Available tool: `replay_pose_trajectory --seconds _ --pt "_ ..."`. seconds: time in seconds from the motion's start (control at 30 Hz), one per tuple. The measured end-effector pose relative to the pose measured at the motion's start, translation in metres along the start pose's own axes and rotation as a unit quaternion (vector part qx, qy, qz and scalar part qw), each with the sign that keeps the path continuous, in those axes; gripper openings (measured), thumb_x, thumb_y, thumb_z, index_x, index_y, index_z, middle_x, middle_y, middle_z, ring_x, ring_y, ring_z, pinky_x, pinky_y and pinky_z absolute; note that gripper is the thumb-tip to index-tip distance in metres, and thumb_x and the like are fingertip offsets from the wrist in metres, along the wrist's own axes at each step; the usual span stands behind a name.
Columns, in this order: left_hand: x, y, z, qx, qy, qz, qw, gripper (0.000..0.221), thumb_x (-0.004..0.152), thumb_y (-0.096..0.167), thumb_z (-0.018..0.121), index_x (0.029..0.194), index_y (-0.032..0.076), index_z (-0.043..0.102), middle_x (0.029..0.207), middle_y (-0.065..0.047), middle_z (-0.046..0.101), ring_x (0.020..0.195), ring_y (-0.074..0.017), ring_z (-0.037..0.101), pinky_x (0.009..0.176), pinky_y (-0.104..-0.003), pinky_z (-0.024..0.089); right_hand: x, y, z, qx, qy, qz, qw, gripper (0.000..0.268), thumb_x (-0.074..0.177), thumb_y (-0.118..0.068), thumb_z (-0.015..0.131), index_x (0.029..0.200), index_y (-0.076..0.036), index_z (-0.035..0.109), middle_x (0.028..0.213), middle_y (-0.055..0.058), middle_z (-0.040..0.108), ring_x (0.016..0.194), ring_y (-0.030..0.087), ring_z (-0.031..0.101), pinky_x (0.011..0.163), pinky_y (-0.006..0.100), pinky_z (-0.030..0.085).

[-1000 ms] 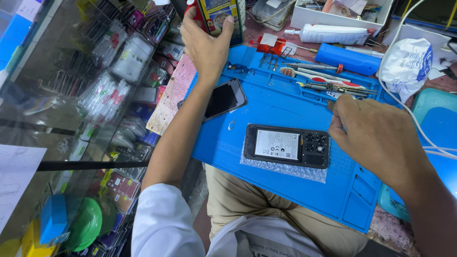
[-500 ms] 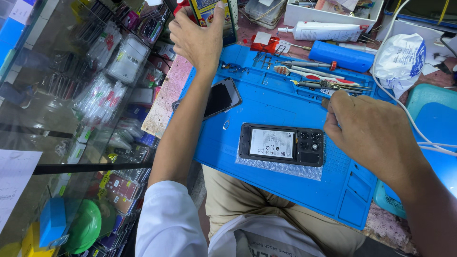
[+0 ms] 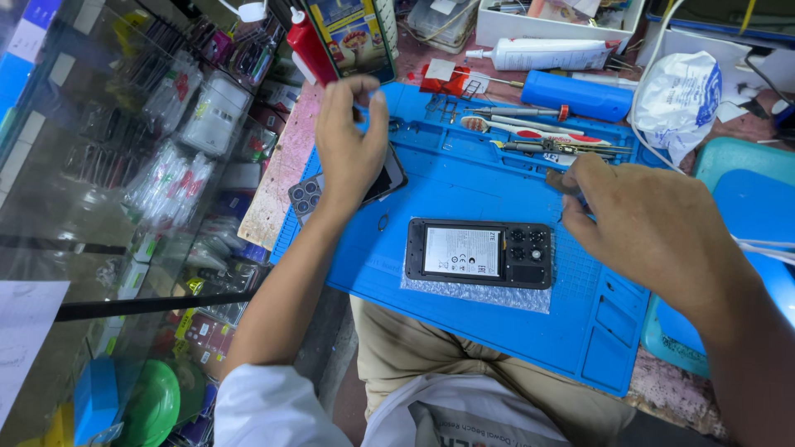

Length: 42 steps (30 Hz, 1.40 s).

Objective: The person is disassembling a mobile phone with a screwdriver and a tool on a blue mat. They remove several screws and lift an internal component while working over a cluttered desk with electronic parts.

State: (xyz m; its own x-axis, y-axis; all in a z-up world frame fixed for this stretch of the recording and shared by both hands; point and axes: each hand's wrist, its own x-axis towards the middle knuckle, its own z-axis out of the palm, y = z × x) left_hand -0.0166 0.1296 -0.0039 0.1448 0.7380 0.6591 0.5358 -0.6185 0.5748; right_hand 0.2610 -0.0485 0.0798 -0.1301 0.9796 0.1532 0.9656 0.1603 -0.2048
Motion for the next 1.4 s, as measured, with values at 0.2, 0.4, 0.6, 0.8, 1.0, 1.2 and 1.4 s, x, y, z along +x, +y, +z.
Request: replay_pose_trajectory --seconds 0.2,0.4,0.6,0.8,1.0,1.2,1.4 --pt "-0.032 0.043 -0.036 -0.003 -0.165 -0.009 0.986 0.013 0.097 0.012 0.071 0.108 0.006 0.068 0.094 -0.009 0.064 0.088 -0.0259 0.062 0.081 -0.04 0.048 0.005 -0.001 -0.006 -0.041 -0.074 0.032 0.996 0.017 0.092 -0.026 0.068 0.094 -0.01 0.067 0.074 0.01 0.073 0.07 0.032 0.073 0.061 0.046 0.056" --pt "-0.077 0.104 -0.046 -0.048 -0.354 0.099 0.929 0.059 0.081 0.037 0.082 0.13 0.008 0.064 0.129 -0.018 0.056 0.122 -0.0372 0.052 0.105 -0.052 0.039 -0.004 -0.014 -0.01 0.035 -0.013 -0.038 0.999 0.021 0.086 -0.027 0.073 0.083 -0.008 0.064 0.067 0.009 0.07 0.062 0.028 0.069 0.056 0.044 0.052" --pt "-0.098 0.107 -0.033 -0.034 -0.349 0.122 0.928 0.062 0.082 0.038 0.084 0.133 0.009 0.064 0.142 -0.016 0.054 0.135 -0.0366 0.049 0.119 -0.056 0.031 -0.003 -0.022 0.002 0.039 -0.036 -0.055 0.997 0.024 0.086 -0.03 0.074 0.082 -0.008 0.065 0.064 0.008 0.067 0.062 0.029 0.068 0.057 0.045 0.051" --pt "-0.103 0.102 -0.032 -0.055 -0.341 0.108 0.932 0.06 0.082 0.038 0.084 0.131 0.008 0.067 0.141 -0.016 0.055 0.134 -0.0359 0.05 0.117 -0.053 0.034 -0.008 -0.031 0.001 0.083 -0.043 -0.079 0.992 0.024 0.084 -0.029 0.074 0.079 -0.008 0.063 0.062 0.007 0.067 0.062 0.028 0.068 0.058 0.045 0.051" --pt "-0.1 0.101 -0.032 -0.063 -0.35 0.105 0.929 0.059 0.082 0.038 0.084 0.13 0.008 0.068 0.141 -0.016 0.055 0.134 -0.0358 0.05 0.116 -0.051 0.035 -0.008 -0.033 -0.001 0.095 -0.062 -0.077 0.991 0.023 0.084 -0.028 0.073 0.08 -0.007 0.063 0.062 0.008 0.065 0.063 0.03 0.067 0.059 0.046 0.051" --pt "-0.1 0.1 -0.033 -0.062 -0.347 0.105 0.93 0.059 0.082 0.038 0.084 0.13 0.009 0.068 0.141 -0.016 0.055 0.134 -0.0355 0.05 0.115 -0.05 0.036 -0.009 -0.036 -0.001 0.124 -0.1 -0.06 0.985 0.023 0.085 -0.028 0.075 0.087 -0.008 0.064 0.065 0.01 0.065 0.066 0.032 0.066 0.061 0.047 0.05" --pt "-0.094 0.098 -0.032 -0.067 -0.359 0.098 0.926 0.061 0.08 0.042 0.084 0.129 0.009 0.068 0.138 -0.016 0.058 0.131 -0.0354 0.052 0.111 -0.049 0.039 -0.014 -0.043 -0.007 0.121 -0.096 -0.092 0.984 0.024 0.08 -0.027 0.077 0.089 -0.009 0.064 0.07 0.011 0.067 0.068 0.034 0.066 0.064 0.045 0.05"
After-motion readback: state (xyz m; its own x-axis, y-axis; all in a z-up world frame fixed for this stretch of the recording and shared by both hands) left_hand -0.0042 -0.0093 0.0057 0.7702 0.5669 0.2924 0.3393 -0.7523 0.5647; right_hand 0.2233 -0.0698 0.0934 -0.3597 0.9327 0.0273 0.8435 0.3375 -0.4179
